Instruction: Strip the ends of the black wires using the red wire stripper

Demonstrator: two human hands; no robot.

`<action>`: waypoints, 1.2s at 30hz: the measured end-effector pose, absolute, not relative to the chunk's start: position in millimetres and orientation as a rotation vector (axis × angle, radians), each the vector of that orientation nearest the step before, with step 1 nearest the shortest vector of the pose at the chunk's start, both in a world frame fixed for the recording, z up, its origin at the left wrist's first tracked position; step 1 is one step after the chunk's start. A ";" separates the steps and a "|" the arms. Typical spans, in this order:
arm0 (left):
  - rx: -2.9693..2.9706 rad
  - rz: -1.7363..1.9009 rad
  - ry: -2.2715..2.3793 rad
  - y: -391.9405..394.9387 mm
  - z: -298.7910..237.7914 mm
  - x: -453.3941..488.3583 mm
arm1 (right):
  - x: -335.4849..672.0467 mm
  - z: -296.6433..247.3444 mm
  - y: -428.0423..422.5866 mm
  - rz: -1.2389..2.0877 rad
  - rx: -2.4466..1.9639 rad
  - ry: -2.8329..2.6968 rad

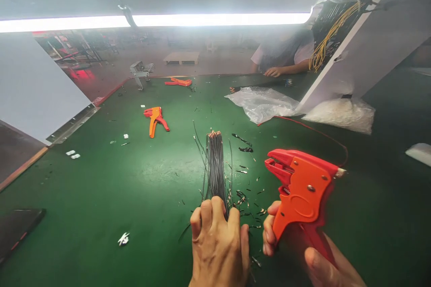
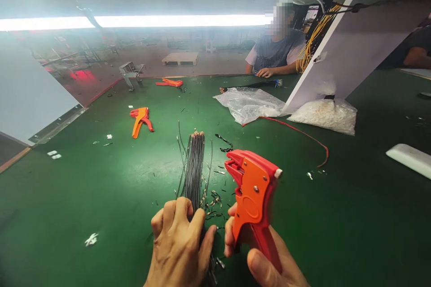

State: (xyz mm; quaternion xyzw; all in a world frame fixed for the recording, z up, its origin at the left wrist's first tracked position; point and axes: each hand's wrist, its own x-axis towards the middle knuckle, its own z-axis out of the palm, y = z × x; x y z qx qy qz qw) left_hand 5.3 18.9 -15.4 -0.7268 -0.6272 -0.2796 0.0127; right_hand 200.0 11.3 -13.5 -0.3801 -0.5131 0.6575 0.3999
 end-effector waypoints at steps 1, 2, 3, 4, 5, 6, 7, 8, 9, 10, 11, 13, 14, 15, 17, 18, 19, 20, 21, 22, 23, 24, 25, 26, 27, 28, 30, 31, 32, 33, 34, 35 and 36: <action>-2.269 -0.854 -1.948 18.5 -15.5 5.4 | 199.9 -13.6 10.8 1.656 -0.960 -1.296; -2.271 -0.836 -1.941 18.0 -15.5 5.5 | 199.5 -13.8 10.4 1.651 -0.956 -1.294; -2.271 -0.821 -1.936 17.5 -15.5 5.4 | 198.8 -14.0 10.0 1.648 -0.949 -1.291; -2.269 -0.812 -1.930 17.2 -15.4 5.3 | 198.0 -14.2 9.7 1.648 -0.940 -1.290; -2.267 -0.809 -1.921 16.9 -15.3 5.1 | 197.3 -14.4 9.3 1.649 -0.931 -1.289; -2.265 -0.816 -1.913 16.8 -15.2 4.8 | 196.7 -14.5 8.9 1.649 -0.921 -1.287; -2.262 -0.836 -1.905 16.9 -15.1 4.6 | 196.4 -14.5 8.6 1.651 -0.914 -1.288; -2.256 -0.863 -1.896 17.0 -15.1 4.3 | 196.4 -14.4 8.2 1.652 -0.909 -1.294; -2.253 -0.894 -1.880 17.3 -15.0 4.1 | 196.7 -14.1 8.0 1.654 -0.910 -1.300; -2.261 -0.928 -1.854 17.7 -14.9 3.8 | 197.2 -13.6 7.9 1.661 -0.913 -1.306; -2.279 -0.966 -1.820 18.0 -14.8 3.5 | 197.7 -13.0 8.0 1.673 -0.911 -1.311; -2.331 -1.056 -1.742 18.6 -14.2 2.7 | 198.5 -11.7 8.7 1.685 -0.899 -1.308; -2.356 -1.116 -1.720 18.8 -13.7 2.3 | 198.5 -11.2 9.2 1.690 -0.890 -1.303; -2.374 -1.190 -1.721 19.0 -13.0 1.7 | 198.2 -10.7 9.9 1.692 -0.883 -1.298; -2.393 -1.364 -1.788 19.3 -10.7 -0.1 | 196.7 -10.2 11.3 1.684 -0.884 -1.297; -2.403 -1.452 -1.835 19.6 -9.2 -1.3 | 195.5 -10.2 12.0 1.675 -0.889 -1.298; -2.411 -1.530 -1.882 19.9 -7.3 -2.6 | 194.2 -10.3 12.5 1.663 -0.896 -1.299; -2.419 -1.595 -1.928 20.3 -5.2 -4.1 | 193.0 -10.6 12.9 1.649 -0.904 -1.300; -2.444 -1.644 -1.968 20.8 -2.8 -5.5 | 192.1 -11.0 13.1 1.637 -0.911 -1.307; -2.467 -1.691 -2.017 21.2 0.0 -6.7 | 191.5 -11.4 13.1 1.626 -0.915 -1.316; -2.472 -1.750 -2.084 21.6 3.0 -7.6 | 191.5 -11.7 13.0 1.623 -0.913 -1.331; -2.454 -1.831 -2.172 21.9 6.3 -8.1 | 192.0 -11.5 12.8 1.629 -0.904 -1.351; -2.408 -1.934 -2.278 22.0 9.7 -8.1 | 192.9 -10.9 12.6 1.640 -0.898 -1.375; -2.338 -2.055 -2.388 22.0 13.3 -7.8 | 194.2 -9.6 12.4 1.652 -0.896 -1.402; -2.261 -2.183 -2.483 22.1 16.9 -7.3 | 195.7 -7.8 12.4 1.666 -0.906 -1.430; -2.196 -2.308 -2.556 22.2 20.3 -6.9 | 197.1 -5.7 12.6 1.683 -0.918 -1.465; -2.162 -2.504 -2.614 23.0 26.3 -7.2 | 199.3 -2.1 13.5 1.702 -0.967 -1.514; -2.154 -2.565 -2.624 23.7 28.5 -8.2 | 199.8 -1.3 14.2 1.709 -0.985 -1.523; -2.140 -2.604 -2.638 24.6 30.0 -9.8 | 199.9 -1.4 15.0 1.718 -0.984 -1.524; -2.123 -2.619 -2.659 25.5 30.9 -11.8 | 199.7 -2.4 15.8 1.732 -0.972 -1.519; -2.122 -2.611 -2.683 26.5 31.2 -14.0 | 199.4 -4.1 16.5 1.746 -0.948 -1.512; -2.145 -2.598 -2.702 27.2 31.1 -16.2 | 198.9 -6.2 17.1 1.755 -0.922 -1.506; -2.167 -2.591 -2.721 27.8 30.7 -18.0 | 198.4 -8.4 17.6 1.760 -0.895 -1.504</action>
